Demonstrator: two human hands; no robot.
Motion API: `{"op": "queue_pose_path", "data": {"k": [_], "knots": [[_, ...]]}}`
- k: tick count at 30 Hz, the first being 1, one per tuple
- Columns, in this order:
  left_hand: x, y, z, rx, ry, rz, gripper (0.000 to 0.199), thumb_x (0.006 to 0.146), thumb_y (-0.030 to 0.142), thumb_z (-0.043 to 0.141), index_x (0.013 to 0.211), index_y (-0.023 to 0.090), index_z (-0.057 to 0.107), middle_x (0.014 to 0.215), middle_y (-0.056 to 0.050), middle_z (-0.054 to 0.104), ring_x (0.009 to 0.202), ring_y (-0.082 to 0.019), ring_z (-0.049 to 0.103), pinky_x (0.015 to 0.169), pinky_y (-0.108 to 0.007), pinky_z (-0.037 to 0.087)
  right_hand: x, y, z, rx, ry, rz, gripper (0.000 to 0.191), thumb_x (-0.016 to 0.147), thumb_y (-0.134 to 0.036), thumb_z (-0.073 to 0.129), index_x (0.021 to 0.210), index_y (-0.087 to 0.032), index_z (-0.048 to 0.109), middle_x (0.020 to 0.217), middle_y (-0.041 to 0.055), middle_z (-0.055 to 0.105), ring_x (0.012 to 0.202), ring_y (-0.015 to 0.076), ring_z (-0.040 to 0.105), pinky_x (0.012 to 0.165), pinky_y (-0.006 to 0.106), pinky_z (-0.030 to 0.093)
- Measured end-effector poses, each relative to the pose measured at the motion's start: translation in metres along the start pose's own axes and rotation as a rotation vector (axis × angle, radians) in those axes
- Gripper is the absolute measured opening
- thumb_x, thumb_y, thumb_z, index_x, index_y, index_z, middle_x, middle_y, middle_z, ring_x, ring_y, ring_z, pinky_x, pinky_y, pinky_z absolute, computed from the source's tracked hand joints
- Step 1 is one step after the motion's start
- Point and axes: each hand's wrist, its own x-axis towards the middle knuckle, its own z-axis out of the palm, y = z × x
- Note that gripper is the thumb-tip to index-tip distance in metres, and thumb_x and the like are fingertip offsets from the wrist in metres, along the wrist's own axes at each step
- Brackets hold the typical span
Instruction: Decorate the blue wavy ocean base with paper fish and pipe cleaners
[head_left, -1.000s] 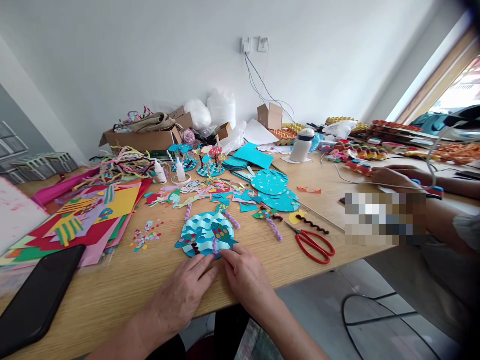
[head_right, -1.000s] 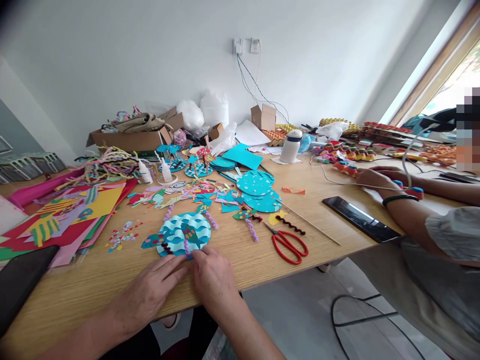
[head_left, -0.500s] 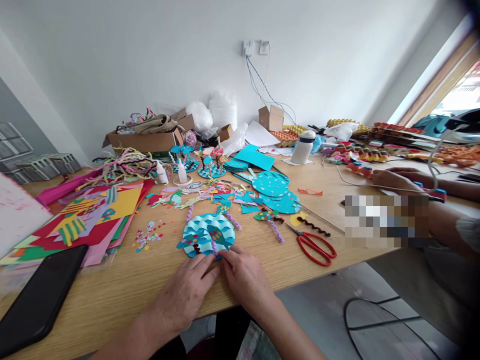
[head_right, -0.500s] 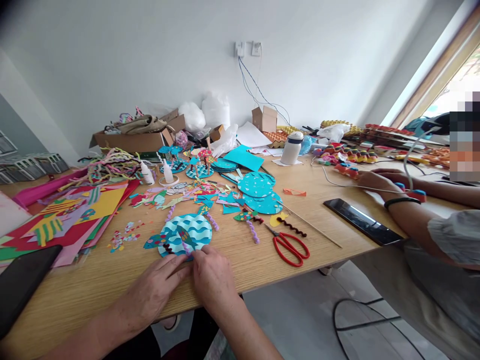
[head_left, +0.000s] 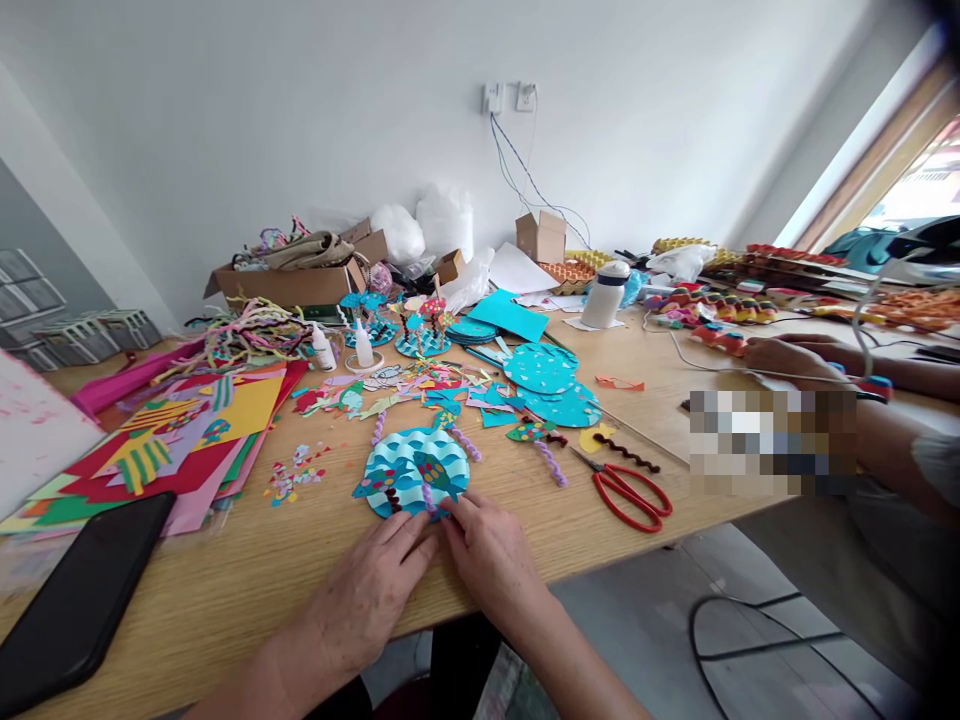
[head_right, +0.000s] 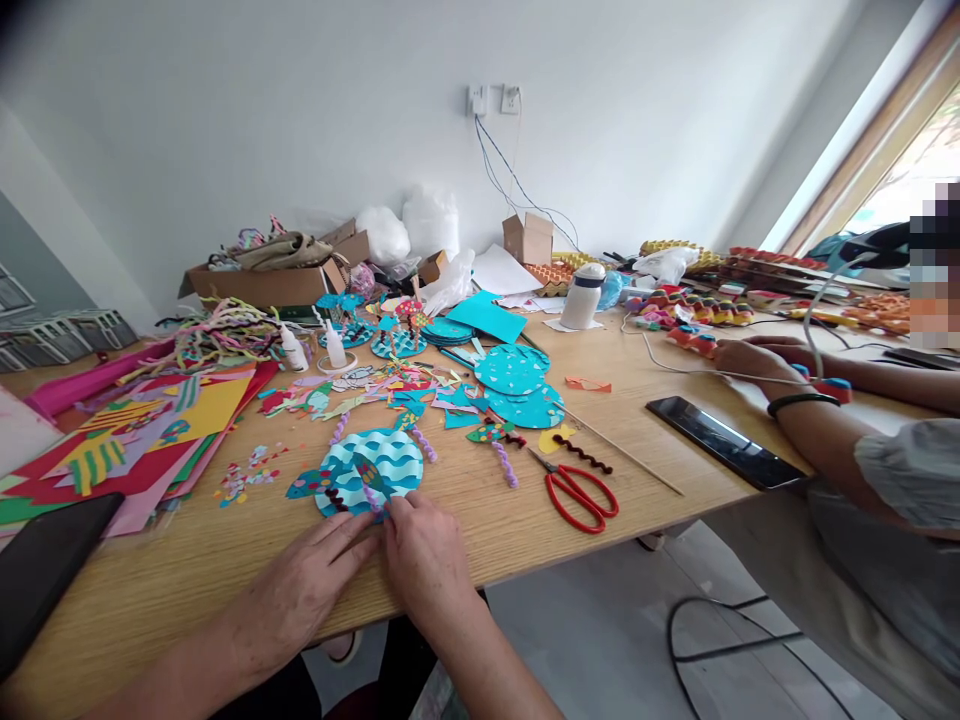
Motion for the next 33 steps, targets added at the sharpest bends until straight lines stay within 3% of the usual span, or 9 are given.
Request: {"op": "queue_pose_path", "data": {"k": [19,25,29,33], "knots": [[-0.013,0.0,-0.008,-0.115,0.044,0.031,0.048,0.076,0.0,0.037,0.12,0.015,0.047,0.125,-0.01,0.052,0.118,-0.018,0.044,0.096,-0.032,0.042,0.004,-0.003,-0.003,-0.087,-0.051,0.024,0.014,0.085,-0.019,0.047,0.089,-0.023,0.06,0.082,0.0015,0.063,0.074,0.0138,0.059,0.057,0.022,0.031],[-0.027,-0.004,-0.032,-0.068,0.192,0.019,0.044,0.079,0.002,0.033,0.116,0.019,0.052,0.113,-0.005,0.062,0.105,-0.015,0.056,0.089,-0.025,0.047,-0.01,0.004,-0.004,0.092,0.009,-0.029,0.017,0.084,-0.013,0.045,0.087,-0.02,0.06,0.084,0.0013,0.061,0.077,0.0127,0.057,0.064,0.02,0.035],[-0.04,-0.025,-0.045,-0.06,0.343,-0.042,0.034,0.084,0.01,0.036,0.109,0.022,0.055,0.099,-0.001,0.067,0.091,-0.011,0.063,0.084,-0.017,0.048,-0.025,0.016,-0.011,0.152,0.028,-0.018,0.018,0.084,-0.011,0.044,0.088,-0.019,0.06,0.084,0.0018,0.061,0.077,0.0138,0.057,0.066,0.021,0.037],[-0.049,-0.047,-0.053,-0.047,0.448,-0.179,0.023,0.088,0.026,0.039,0.098,0.025,0.06,0.089,0.002,0.069,0.081,-0.012,0.066,0.076,-0.018,0.052,-0.034,0.029,-0.02,0.15,0.033,0.013,0.019,0.083,-0.01,0.043,0.087,-0.018,0.059,0.084,0.0025,0.061,0.077,0.0144,0.058,0.066,0.022,0.039]]}}
